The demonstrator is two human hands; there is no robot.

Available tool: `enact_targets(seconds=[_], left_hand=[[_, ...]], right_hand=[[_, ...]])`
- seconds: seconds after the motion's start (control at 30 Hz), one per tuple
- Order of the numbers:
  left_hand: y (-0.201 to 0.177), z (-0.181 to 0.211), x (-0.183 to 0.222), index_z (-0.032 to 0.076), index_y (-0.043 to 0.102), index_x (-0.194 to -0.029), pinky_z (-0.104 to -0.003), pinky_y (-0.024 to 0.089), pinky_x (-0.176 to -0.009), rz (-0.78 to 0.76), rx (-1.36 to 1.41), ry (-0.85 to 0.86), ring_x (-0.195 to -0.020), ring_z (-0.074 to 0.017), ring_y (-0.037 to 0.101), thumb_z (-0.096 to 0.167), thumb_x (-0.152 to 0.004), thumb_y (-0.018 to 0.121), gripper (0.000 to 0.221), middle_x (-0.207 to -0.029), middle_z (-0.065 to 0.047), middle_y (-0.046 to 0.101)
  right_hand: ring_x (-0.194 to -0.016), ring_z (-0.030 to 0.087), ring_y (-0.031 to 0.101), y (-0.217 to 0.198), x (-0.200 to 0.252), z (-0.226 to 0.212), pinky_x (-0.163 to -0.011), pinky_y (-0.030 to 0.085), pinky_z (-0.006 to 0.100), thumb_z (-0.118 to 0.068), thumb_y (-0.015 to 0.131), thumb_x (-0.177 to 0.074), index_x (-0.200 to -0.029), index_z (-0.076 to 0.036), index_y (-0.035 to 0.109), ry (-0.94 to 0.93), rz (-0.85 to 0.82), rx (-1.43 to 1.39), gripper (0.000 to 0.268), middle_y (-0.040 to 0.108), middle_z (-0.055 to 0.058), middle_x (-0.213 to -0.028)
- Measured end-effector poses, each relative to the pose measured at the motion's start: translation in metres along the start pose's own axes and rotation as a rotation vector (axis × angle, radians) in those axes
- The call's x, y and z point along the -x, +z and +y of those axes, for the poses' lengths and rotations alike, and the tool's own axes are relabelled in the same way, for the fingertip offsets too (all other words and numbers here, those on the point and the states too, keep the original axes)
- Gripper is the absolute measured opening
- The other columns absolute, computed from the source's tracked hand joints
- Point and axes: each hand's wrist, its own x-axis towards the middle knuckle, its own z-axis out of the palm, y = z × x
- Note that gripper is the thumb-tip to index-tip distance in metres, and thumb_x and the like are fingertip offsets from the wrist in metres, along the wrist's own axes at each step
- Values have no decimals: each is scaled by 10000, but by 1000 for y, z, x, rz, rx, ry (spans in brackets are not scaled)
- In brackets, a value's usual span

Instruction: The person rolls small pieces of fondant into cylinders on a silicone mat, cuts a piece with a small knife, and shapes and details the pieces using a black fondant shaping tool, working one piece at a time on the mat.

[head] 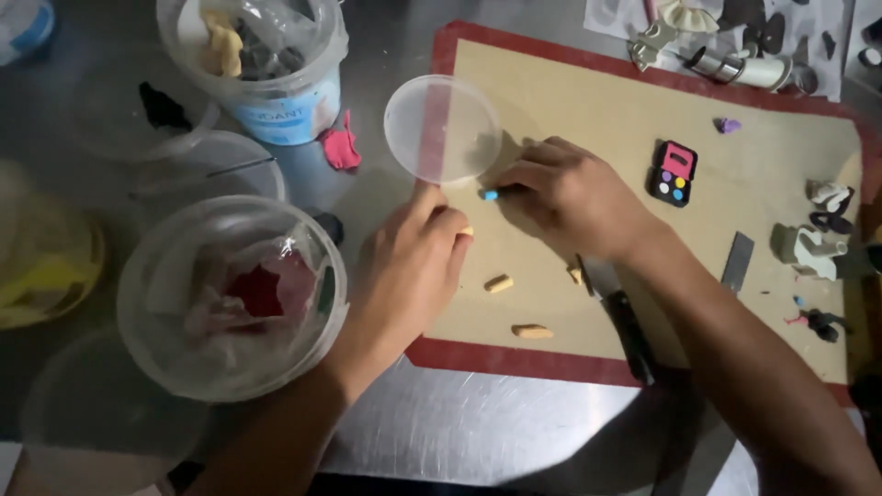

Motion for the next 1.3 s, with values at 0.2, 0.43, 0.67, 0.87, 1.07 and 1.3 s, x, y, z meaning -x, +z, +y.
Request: enact_targets(seconds=[0.2, 0.43, 0.67, 0.87, 1.07, 1.3], left_hand=[[8, 1, -14, 117, 737, -915, -473, 532, -731, -40, -22, -98, -886, -330, 686, 192, -863, 761, 94, -1038, -70, 654], [10, -6, -5, 111, 733, -938, -429, 544, -750, -44, 46, -96, -903, -296, 692, 200, -859, 775, 126, -998, -53, 660], [11, -5, -11, 132, 755, -946, -425, 547, -719, -40, 48, -91, -872, -282, 703, 220, -881, 778, 112, -994, -33, 672], [12, -2, -15, 144, 766, -934, -454, 539, -696, -52, -16, -87, -856, -286, 705, 255, -871, 787, 129, -996, -28, 676], [17, -5, -16, 147, 763, -940, -456, 534, -695, -55, -5, -71, -862, -285, 706, 256, -871, 792, 132, -990, -26, 671], [12, -5, -15, 156, 757, -970, -444, 526, -703, -84, 13, -76, -871, -272, 704, 265, -875, 799, 151, -1012, -8, 680]], right_hand=[[-938, 327, 655, -7, 20, 1, -823, 536, 442, -111, 771, -847, -1066, -90, 778, 66, -19, 7, 220, 702, 93, -926], [-924, 337, 633, 3, 17, -6, -793, 523, 446, -99, 785, -827, -1035, -47, 760, 1, 49, -72, 215, 689, 111, -929], [-924, 329, 637, 6, 14, -9, -804, 533, 440, -115, 791, -848, -1024, -41, 751, -25, 10, -126, 195, 687, 109, -930], [-935, 335, 641, 6, 17, -7, -808, 539, 435, -118, 804, -830, -1058, -36, 755, 0, 13, -142, 247, 694, 118, -955], [-959, 331, 643, 5, 19, -6, -820, 544, 431, -92, 798, -824, -1054, -36, 758, 25, 16, -145, 239, 705, 113, -977], [-982, 330, 646, 1, 23, -5, -837, 543, 429, -87, 786, -827, -1077, -36, 753, 12, 10, -150, 257, 712, 115, -992]])
